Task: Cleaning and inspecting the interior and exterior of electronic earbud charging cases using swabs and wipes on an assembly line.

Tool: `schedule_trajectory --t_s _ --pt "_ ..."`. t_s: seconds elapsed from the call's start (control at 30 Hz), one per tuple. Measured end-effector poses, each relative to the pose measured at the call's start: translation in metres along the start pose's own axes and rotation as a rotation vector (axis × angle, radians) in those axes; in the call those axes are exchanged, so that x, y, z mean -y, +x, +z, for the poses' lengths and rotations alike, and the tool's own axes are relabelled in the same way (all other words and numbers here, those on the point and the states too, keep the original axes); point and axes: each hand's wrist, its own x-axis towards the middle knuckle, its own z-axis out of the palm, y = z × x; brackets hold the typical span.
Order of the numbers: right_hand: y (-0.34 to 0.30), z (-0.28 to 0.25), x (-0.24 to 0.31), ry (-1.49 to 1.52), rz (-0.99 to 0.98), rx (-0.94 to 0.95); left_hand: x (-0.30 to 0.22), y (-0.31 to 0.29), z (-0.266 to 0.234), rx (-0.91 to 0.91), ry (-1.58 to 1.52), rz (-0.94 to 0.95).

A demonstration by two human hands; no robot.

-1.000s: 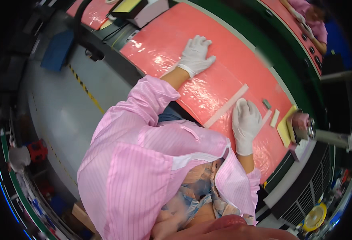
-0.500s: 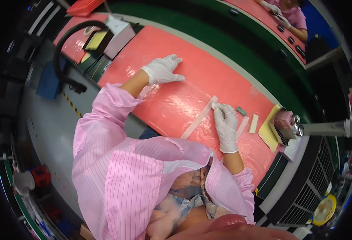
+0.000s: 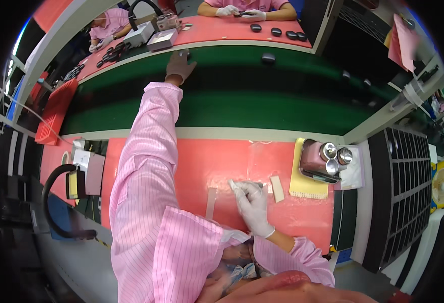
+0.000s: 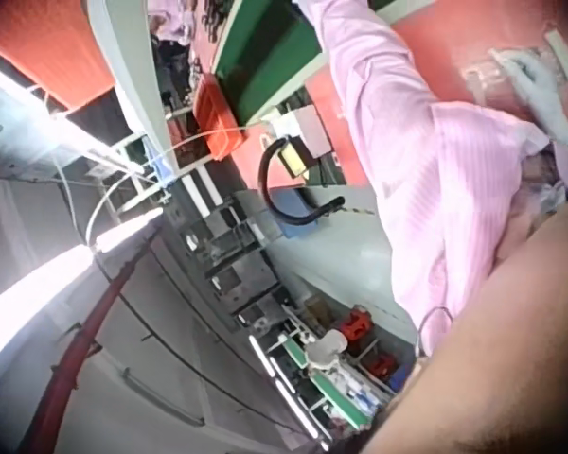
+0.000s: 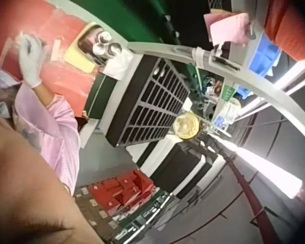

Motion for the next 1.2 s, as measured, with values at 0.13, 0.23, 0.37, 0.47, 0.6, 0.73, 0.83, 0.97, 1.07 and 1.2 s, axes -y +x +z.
schedule_trajectory --t_s 0.13,0.23,0.37,0.47,0.6,0.73,0.83,0.97,1.07,1.2 --pt "0.001 -0.007 0.003 0.041 0.051 0.026 0.001 0.04 0.028 0.012 0.104 -0.105" --pt "-0.002 -0.004 0.007 -0.002 -0.06 -0.039 -0.001 0.06 0.05 -0.022 0.046 -0.158" --pt "-0.001 -0.004 -0.01 0.092 -0.087 -0.043 -0.004 0.057 0.045 0.111 -0.007 -0.209" --pt "-0.01 -0.003 -0.017 -0.007 0.0 0.042 0.012 0.04 0.036 0.056 0.099 -0.083" --pt "-0.002 -0.003 -0.013 0.022 -0.03 0.022 -0.034 0.035 0.04 0.207 -0.056 0.08" --pt "0.003 -0.004 0.001 -0.004 -0.024 0.027 -0.124 0.047 0.04 0.138 -0.227 0.203" --pt "0.005 -0.005 0.008 0.007 -0.067 0.074 -0.18 0.062 0.053 -0.054 -0.174 0.406" --pt "0.004 -0.013 0.018 0.075 0.079 0.094 -0.223 0.07 0.047 0.33 -0.09 0.362" --pt "0.004 -0.019 0.025 0.049 0.007 0.098 -0.231 0.052 0.023 0.398 -0.057 0.374" --pt "-0.003 -0.015 0.025 0.063 0.001 0.089 -0.214 -0.028 -0.035 0.524 -0.417 0.397"
